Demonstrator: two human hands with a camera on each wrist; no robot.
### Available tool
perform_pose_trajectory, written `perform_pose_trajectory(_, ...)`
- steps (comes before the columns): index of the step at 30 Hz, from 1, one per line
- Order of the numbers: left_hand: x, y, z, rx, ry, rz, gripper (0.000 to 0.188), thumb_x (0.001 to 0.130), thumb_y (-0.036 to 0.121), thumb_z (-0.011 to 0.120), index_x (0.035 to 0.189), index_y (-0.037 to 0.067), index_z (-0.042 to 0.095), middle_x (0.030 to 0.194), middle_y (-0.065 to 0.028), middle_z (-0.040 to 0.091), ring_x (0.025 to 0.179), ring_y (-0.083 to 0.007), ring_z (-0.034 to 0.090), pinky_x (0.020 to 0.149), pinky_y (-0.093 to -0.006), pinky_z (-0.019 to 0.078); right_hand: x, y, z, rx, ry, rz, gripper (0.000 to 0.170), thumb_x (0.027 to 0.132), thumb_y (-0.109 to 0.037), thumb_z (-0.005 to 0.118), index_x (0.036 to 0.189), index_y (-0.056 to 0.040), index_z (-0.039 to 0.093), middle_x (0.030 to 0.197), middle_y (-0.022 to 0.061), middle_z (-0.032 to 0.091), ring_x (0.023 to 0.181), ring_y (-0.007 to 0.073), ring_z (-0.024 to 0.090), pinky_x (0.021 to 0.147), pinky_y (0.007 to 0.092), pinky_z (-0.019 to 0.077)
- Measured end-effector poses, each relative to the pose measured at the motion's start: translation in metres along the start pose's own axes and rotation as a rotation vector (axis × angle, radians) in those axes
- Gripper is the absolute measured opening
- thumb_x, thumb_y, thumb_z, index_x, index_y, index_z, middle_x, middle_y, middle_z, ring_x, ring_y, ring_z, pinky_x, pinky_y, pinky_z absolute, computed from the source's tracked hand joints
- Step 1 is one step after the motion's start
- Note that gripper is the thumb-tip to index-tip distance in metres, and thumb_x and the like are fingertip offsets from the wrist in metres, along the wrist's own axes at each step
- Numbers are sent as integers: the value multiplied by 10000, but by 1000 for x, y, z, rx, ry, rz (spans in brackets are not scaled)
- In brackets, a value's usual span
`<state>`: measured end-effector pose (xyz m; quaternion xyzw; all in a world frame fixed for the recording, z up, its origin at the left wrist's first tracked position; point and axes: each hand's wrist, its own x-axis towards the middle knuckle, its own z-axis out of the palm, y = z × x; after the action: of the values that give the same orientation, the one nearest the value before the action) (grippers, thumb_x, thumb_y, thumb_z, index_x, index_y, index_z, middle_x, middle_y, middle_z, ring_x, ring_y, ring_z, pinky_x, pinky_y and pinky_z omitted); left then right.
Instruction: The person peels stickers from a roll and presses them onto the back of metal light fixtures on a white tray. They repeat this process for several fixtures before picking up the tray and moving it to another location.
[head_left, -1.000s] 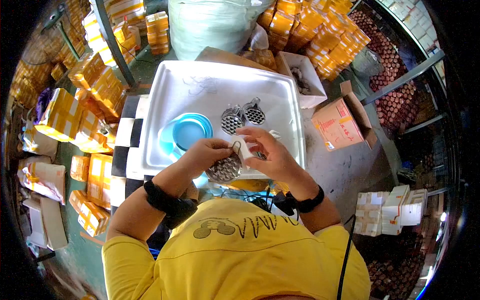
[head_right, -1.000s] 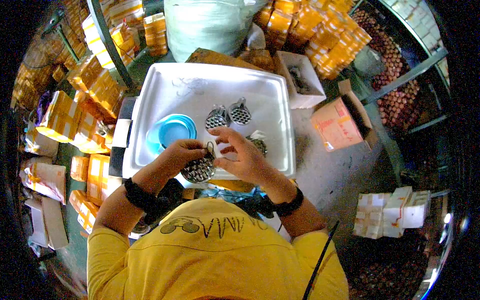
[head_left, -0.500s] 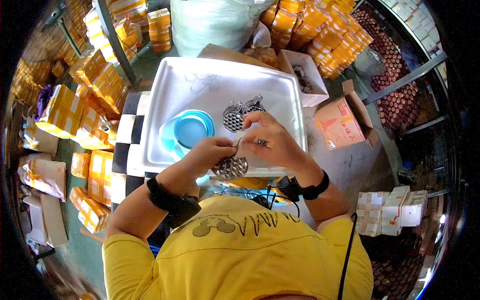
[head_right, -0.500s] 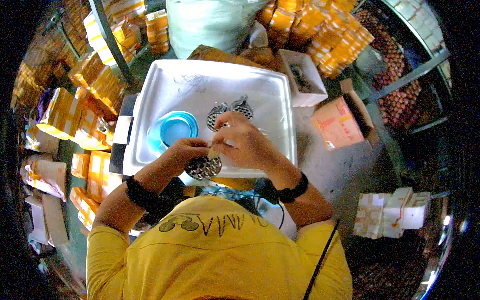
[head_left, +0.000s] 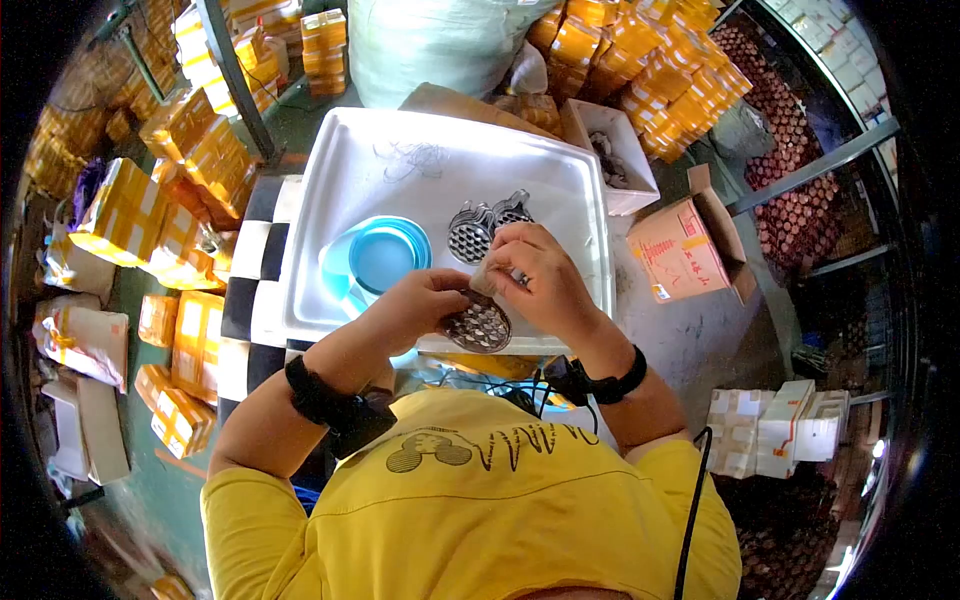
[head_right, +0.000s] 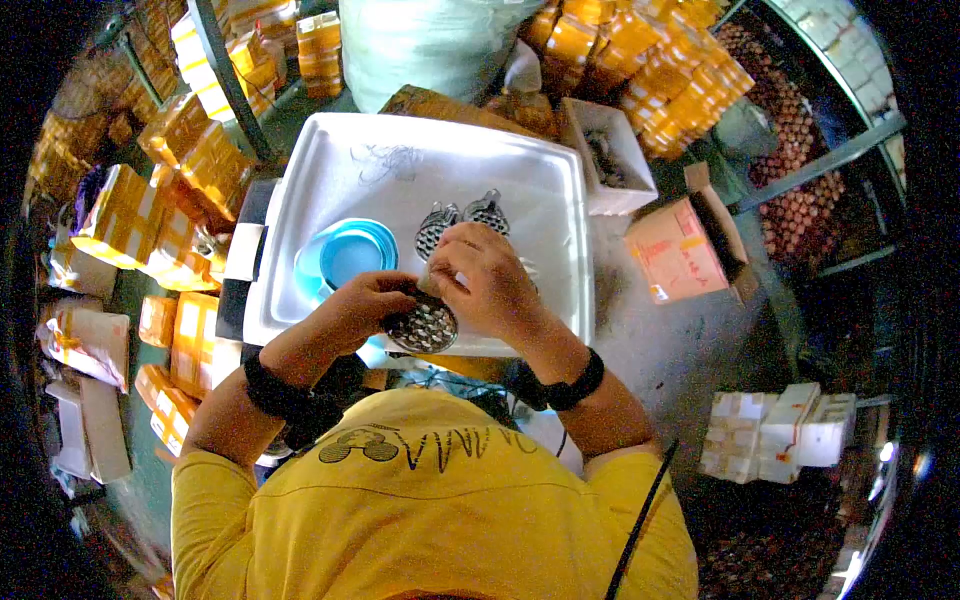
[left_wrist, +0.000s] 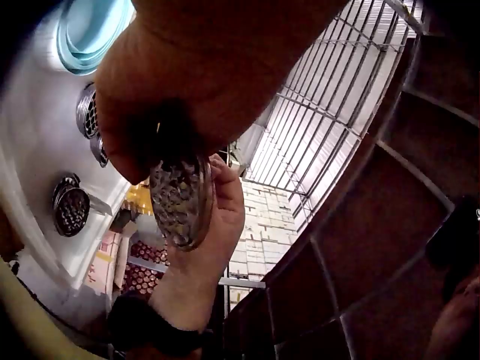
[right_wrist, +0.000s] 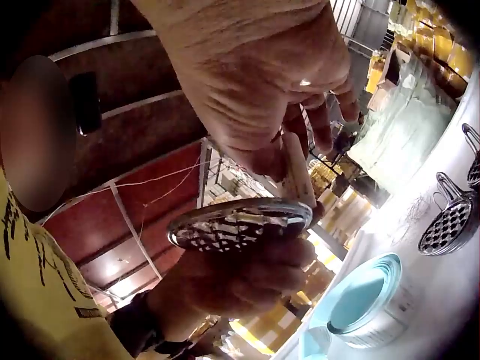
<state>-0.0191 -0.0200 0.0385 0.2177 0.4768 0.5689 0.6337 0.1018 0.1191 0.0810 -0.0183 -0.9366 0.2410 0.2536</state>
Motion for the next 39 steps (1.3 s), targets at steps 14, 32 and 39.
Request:
perform_pose_trajectory(14, 6, 5, 4, 239, 123, 94, 223, 833, 160, 569, 933, -35, 610, 807, -67, 632, 688, -113, 581, 623, -241, 475, 4, -4, 0, -125, 15, -50, 149, 653, -94, 648, 760, -71, 549, 867, 101, 545, 832, 284, 540, 759, 382, 427)
perform_pose_trajectory(32, 2, 0, 5, 565, 246, 245, 182, 815, 128, 554, 887, -24, 624, 713, -92, 629, 626, -120, 562, 591, -266, 454, -16, -2, 15, 321, -39, 482, 137, 761, -80, 640, 870, -9, 598, 758, 58, 627, 687, 89, 568, 618, 239, 462)
perform_pose_trajectory(39, 2, -2, 5, 549, 212, 223, 194, 822, 131, 552, 901, -33, 621, 724, -86, 631, 622, -110, 561, 583, -258, 458, -19, 1, 17, 347, -21, 498, 195, 753, -167, 659, 843, -9, 589, 718, 123, 614, 662, 168, 596, 579, 279, 463)
